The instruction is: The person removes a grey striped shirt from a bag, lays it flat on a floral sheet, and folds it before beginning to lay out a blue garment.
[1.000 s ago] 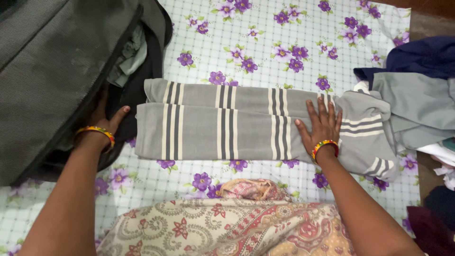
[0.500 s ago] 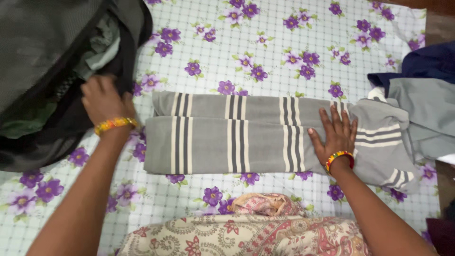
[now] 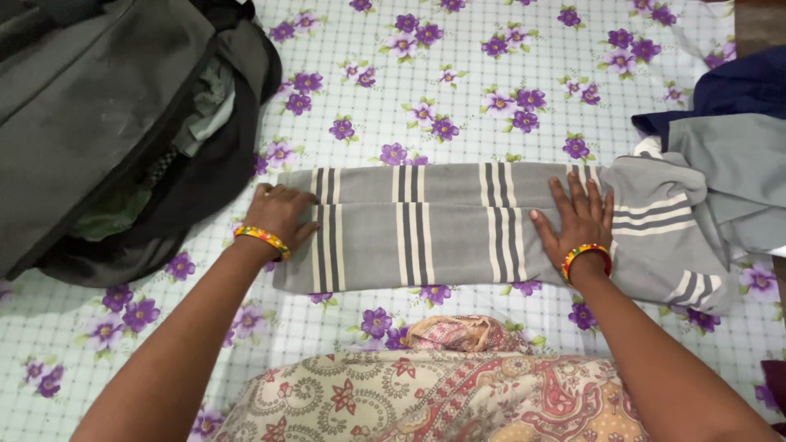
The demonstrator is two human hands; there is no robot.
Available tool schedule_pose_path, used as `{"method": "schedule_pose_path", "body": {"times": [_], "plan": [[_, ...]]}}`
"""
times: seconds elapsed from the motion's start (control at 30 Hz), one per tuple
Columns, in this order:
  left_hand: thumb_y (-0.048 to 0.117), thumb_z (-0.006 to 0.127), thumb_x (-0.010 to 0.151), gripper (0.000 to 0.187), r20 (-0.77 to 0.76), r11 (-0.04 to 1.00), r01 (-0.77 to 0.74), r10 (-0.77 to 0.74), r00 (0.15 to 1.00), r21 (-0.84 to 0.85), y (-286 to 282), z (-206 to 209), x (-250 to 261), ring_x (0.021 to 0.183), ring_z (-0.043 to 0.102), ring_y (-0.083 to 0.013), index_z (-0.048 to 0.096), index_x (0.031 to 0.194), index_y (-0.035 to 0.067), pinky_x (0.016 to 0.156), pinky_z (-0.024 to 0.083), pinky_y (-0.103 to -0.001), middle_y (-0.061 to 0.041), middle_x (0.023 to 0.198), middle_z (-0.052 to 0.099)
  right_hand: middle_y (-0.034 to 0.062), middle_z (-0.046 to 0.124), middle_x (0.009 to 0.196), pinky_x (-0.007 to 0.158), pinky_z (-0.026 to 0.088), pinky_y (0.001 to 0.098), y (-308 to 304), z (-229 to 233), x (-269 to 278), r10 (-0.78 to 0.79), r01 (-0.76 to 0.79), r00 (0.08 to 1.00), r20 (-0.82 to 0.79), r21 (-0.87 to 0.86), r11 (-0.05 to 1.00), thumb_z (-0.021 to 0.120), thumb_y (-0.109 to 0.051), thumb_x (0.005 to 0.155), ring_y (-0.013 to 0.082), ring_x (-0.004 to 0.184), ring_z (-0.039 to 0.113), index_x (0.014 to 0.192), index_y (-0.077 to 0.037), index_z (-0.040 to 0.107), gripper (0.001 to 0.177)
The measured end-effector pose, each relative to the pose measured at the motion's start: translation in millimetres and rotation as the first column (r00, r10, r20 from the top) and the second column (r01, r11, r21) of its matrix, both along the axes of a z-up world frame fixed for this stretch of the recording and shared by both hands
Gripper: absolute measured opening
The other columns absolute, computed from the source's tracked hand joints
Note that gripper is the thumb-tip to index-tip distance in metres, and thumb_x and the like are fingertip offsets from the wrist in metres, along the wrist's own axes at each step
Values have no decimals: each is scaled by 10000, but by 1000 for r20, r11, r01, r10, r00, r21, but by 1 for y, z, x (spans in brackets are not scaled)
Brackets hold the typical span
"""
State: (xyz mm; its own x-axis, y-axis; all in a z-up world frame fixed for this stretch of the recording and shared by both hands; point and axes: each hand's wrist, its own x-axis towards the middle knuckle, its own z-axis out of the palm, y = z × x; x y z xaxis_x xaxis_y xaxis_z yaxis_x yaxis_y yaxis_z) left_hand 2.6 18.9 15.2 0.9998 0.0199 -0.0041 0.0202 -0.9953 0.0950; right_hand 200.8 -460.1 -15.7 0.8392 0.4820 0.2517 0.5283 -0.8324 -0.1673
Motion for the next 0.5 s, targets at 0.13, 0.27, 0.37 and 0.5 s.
{"method": "schedule_pose_path", "body": {"times": [0.13, 0.27, 0.37, 0.5], "plan": [[363, 764, 810, 271, -266, 970, 56, 10, 964, 238, -3, 30, 10, 1190, 577, -199, 747, 1019, 192, 1162, 321, -478, 4, 1057, 729, 113, 314, 1671, 1270, 18, 510, -2, -1, 1, -12, 11, 1000, -9, -13, 1000, 436, -598, 1004, 350, 1556, 195, 1591, -222, 408, 697], [335, 763, 694, 369, -97, 963, 264, -269, 958, -63, -10, 31, 22, 1146, 649, -236, 750, 1034, 192, 1131, 398, -424, -31, 1065, 769, 107, 313, 1673, 1276, 13, 506, -2, -3, 2, -22, 22, 1000, -11, -12, 1000, 424, -608, 1004, 343, 1560, 189, 1592, -224, 405, 703], [502, 706, 783, 557, -374, 952, -3, -117, 920, -306, -18, 28, 26, 1067, 703, -322, 686, 1239, 183, 987, 528, -414, -104, 1133, 755, 99, 316, 1673, 1274, 16, 500, -1, -2, 3, -21, 21, 1000, -15, 1, 1000, 430, -615, 996, 334, 1560, 193, 1578, -227, 412, 700], [721, 614, 843, 743, -582, 995, -97, 87, 809, 14, -1, 13, 39, 1130, 671, -370, 619, 1346, 175, 1005, 513, -437, -159, 1197, 713, 99, 321, 1669, 1280, 18, 501, -3, -2, 2, -20, 20, 1000, -4, -3, 1000, 444, -612, 995, 330, 1560, 192, 1584, -229, 417, 704]]}}
